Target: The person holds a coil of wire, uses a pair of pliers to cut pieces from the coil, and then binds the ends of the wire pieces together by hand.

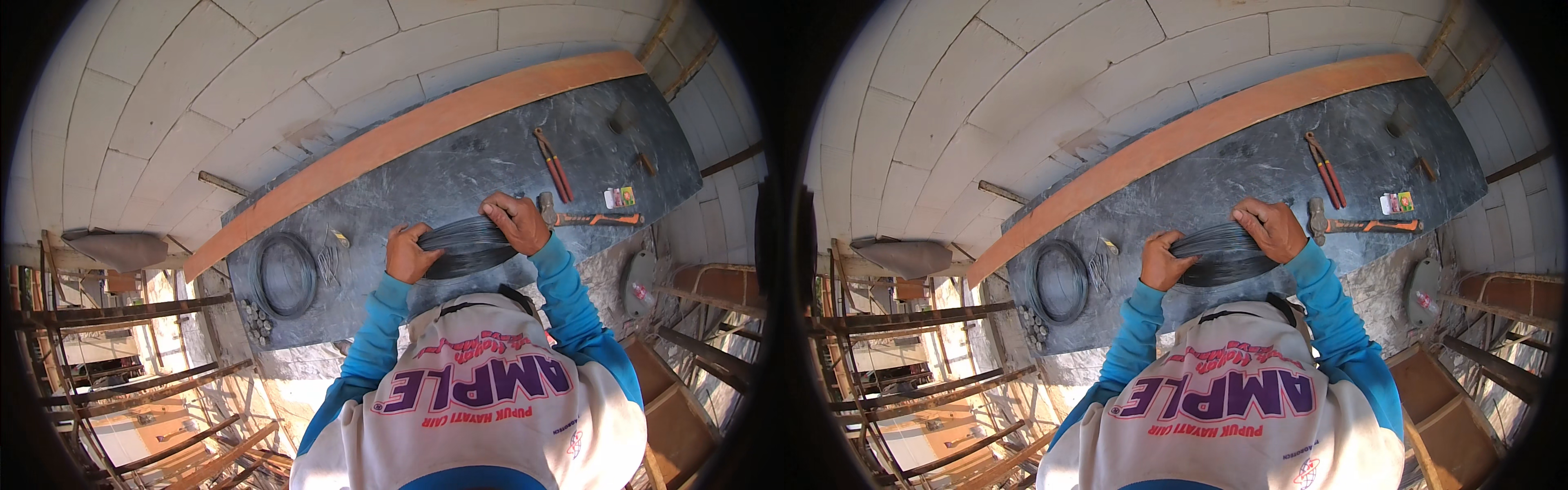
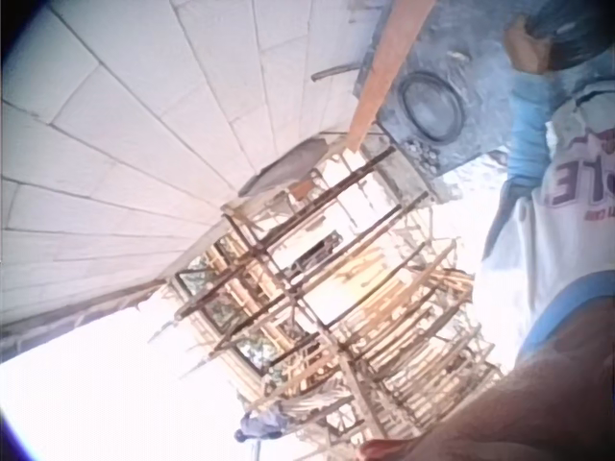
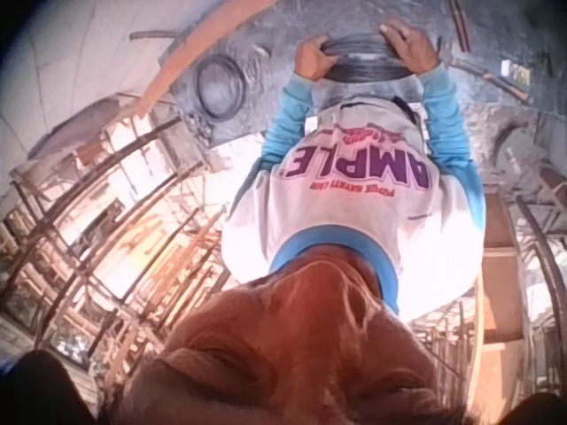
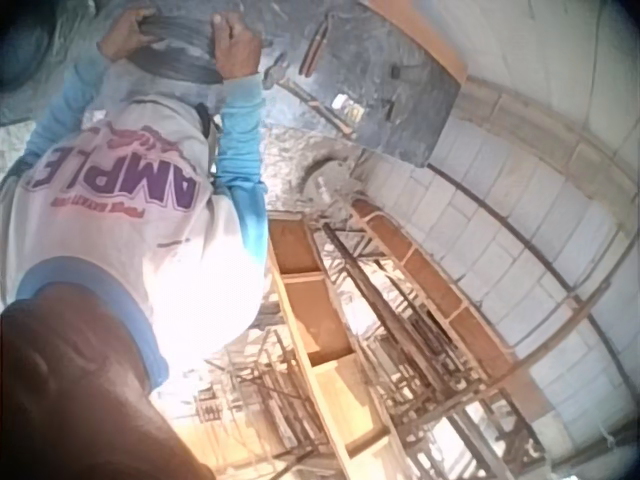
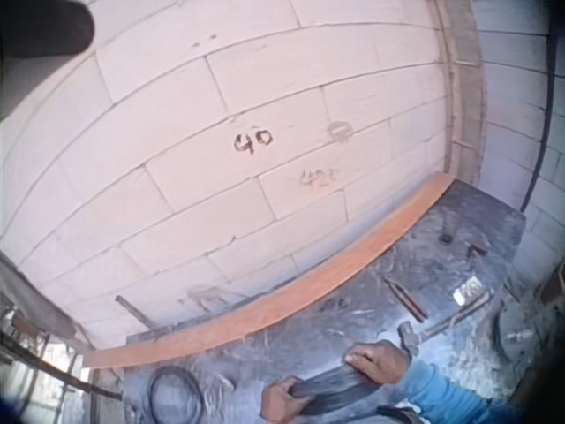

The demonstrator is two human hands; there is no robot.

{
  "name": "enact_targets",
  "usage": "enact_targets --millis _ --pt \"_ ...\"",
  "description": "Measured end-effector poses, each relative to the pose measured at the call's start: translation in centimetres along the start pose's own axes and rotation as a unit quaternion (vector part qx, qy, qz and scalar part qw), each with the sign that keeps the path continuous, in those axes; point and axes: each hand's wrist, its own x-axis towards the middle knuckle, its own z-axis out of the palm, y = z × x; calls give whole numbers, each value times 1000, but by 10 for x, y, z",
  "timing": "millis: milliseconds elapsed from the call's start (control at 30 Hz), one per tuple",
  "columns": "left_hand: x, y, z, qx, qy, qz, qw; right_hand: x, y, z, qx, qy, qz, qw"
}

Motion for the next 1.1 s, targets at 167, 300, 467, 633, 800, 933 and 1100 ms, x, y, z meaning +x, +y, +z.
enact_targets --millis 167,300,467,633,800,933,1100 --pt "14 26 -8 -89 -25 -50 994 4 -2 -5 -18 117 -19 993" --pt "30 45 -26 -102 -38 -8 994 17 -11 -14 -42 144 -31 988" --pt "49 26 -18 22 -73 -22 997 32 -5 -2 -131 114 -61 983" --pt "57 29 -15 9 -40 26 999 34 -12 17 -173 120 -88 974" --pt "63 42 -9 86 -42 79 992 39 -5 27 -214 143 -135 957" --pt "64 35 -3 97 -47 118 987 41 8 24 -206 177 -167 948" --pt "61 32 -4 12 2 214 977 47 22 28 -203 225 -176 937"
